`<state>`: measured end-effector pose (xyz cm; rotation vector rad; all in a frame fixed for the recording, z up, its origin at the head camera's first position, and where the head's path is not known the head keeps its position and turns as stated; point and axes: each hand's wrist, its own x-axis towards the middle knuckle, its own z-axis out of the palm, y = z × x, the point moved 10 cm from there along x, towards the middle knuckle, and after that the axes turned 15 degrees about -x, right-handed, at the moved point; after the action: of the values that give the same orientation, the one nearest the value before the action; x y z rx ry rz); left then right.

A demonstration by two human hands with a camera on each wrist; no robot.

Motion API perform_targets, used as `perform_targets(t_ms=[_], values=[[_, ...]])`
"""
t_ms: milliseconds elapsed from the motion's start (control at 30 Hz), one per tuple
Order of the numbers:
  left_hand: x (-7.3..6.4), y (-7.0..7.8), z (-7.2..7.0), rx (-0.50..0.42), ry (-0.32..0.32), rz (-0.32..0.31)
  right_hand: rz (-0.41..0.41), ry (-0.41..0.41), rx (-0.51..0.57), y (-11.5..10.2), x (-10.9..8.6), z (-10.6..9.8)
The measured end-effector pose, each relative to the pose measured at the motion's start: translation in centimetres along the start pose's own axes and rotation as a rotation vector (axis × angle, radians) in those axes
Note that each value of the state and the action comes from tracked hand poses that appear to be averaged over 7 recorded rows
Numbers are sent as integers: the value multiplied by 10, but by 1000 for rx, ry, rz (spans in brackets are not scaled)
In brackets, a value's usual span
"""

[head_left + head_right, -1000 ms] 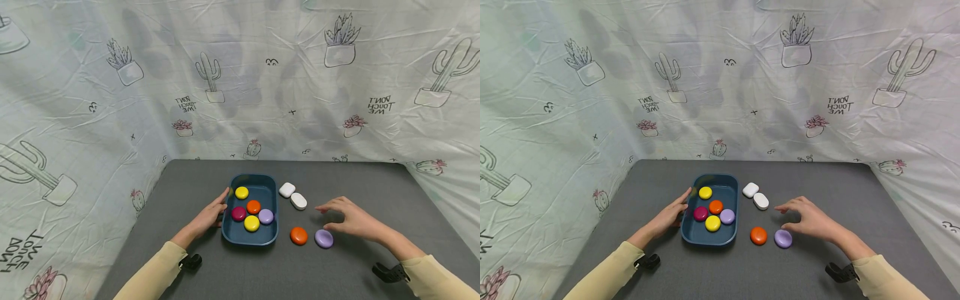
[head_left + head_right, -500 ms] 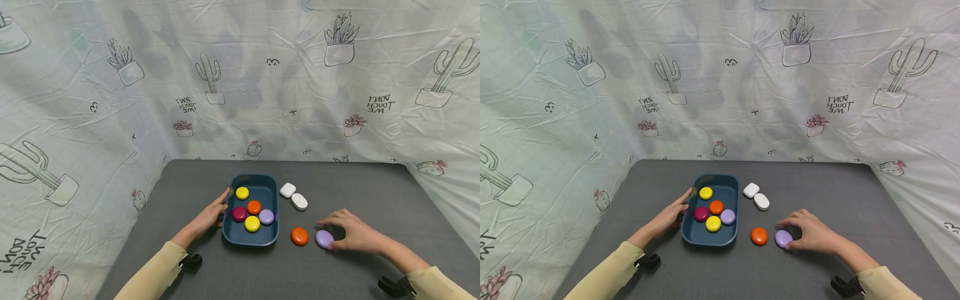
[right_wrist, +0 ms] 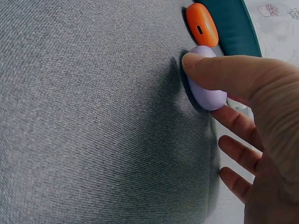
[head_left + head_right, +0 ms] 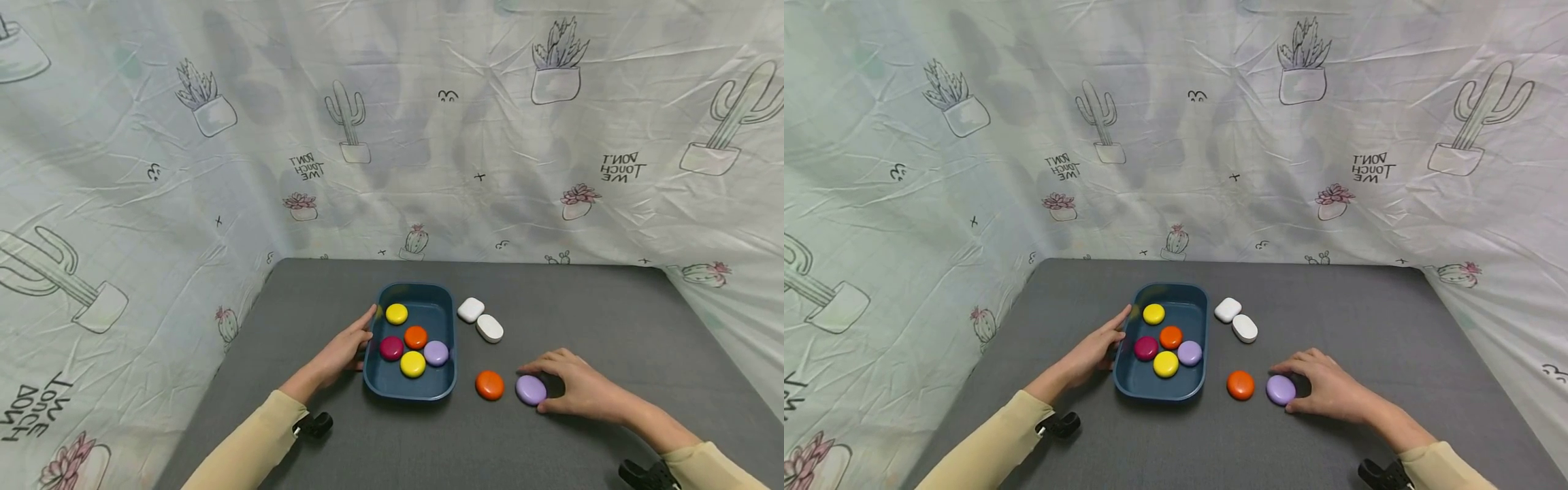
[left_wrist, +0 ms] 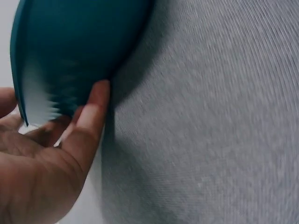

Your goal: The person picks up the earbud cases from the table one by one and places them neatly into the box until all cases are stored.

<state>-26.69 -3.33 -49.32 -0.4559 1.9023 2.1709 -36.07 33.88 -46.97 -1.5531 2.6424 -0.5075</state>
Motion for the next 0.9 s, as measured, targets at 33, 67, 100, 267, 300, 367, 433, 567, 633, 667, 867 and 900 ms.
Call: perform_targets(t_ms=[33, 67, 100, 267, 300, 367, 433, 567, 633, 667, 867, 900], values=[[0, 0, 1, -9, 6, -6, 2, -1, 1, 0, 0, 0], [0, 1, 1, -16, 14, -12, 4, -3, 1, 0, 0, 0], [0, 2, 2, -22, 22, -13, 8, -6, 3, 1, 0, 1], [-1, 4, 2, -40, 54, -12, 15, -7, -1, 2, 0, 2], [-2, 5, 2, -42, 59, -11, 14, -4, -1, 2, 0, 2], [-2, 5, 2, -47, 66, -10, 11, 4, -2, 2, 0, 2], [-2, 5, 2, -53, 69, -9, 6, 11, -2, 2, 1, 2], [-1, 4, 2, -55, 72, -6, 0, 21, -4, 1, 1, 2], [-1, 3, 2, -53, 75, -7, -1, 23, -4, 1, 0, 2], [-1, 3, 2, -52, 74, -5, 0, 24, -4, 2, 0, 2], [-1, 3, 2, -48, 81, -9, -1, 35, 9, 2, -2, 2], [0, 2, 2, -49, 82, -11, -2, 40, 14, 2, -2, 2]])
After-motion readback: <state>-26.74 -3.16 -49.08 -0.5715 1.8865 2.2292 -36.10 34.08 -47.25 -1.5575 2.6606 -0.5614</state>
